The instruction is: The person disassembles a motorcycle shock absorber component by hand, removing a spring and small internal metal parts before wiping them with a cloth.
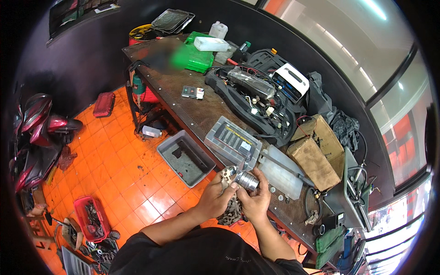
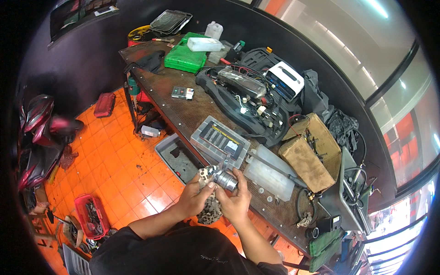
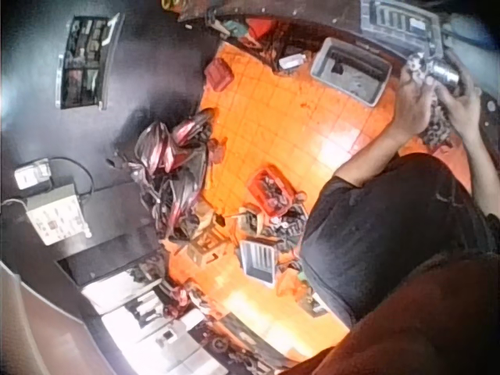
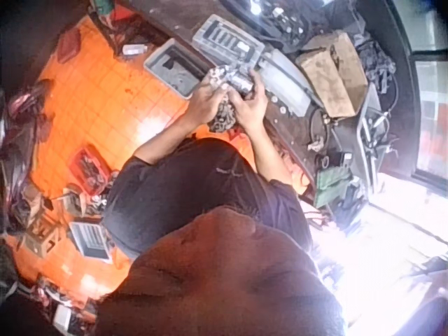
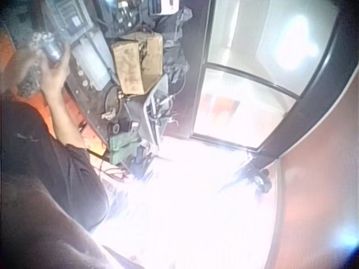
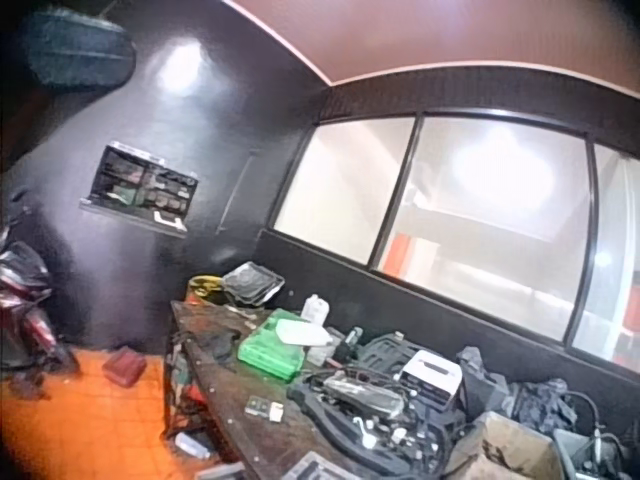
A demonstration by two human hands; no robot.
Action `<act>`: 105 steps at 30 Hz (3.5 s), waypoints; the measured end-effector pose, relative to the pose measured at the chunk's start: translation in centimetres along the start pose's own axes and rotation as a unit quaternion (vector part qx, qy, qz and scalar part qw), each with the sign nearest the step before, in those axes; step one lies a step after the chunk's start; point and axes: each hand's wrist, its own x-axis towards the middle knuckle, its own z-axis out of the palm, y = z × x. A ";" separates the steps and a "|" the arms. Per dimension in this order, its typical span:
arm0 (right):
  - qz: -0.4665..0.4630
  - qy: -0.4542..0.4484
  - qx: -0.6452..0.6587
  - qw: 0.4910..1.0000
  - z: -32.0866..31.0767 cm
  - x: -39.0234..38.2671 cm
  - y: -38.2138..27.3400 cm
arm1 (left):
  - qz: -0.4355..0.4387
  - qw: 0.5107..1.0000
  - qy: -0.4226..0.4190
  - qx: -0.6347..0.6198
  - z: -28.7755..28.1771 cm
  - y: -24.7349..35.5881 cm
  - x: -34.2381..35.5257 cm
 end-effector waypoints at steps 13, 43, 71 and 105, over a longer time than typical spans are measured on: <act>0.009 0.004 -0.180 0.984 -1.9 -1.4 -0.6 | -0.030 0.997 -0.033 0.069 0.7 -1.2 -0.8; -0.039 -0.057 -0.368 0.927 -37.0 -10.7 2.2 | -0.110 0.990 0.063 0.068 25.5 -11.8 -1.9; -0.055 -0.038 -0.503 0.862 -63.3 4.1 -3.6 | -0.033 0.892 -0.072 0.445 27.9 -12.3 -1.0; -0.012 -0.411 -0.577 0.705 -60.3 10.9 6.8 | -0.018 0.895 -0.097 0.435 26.9 -12.8 0.4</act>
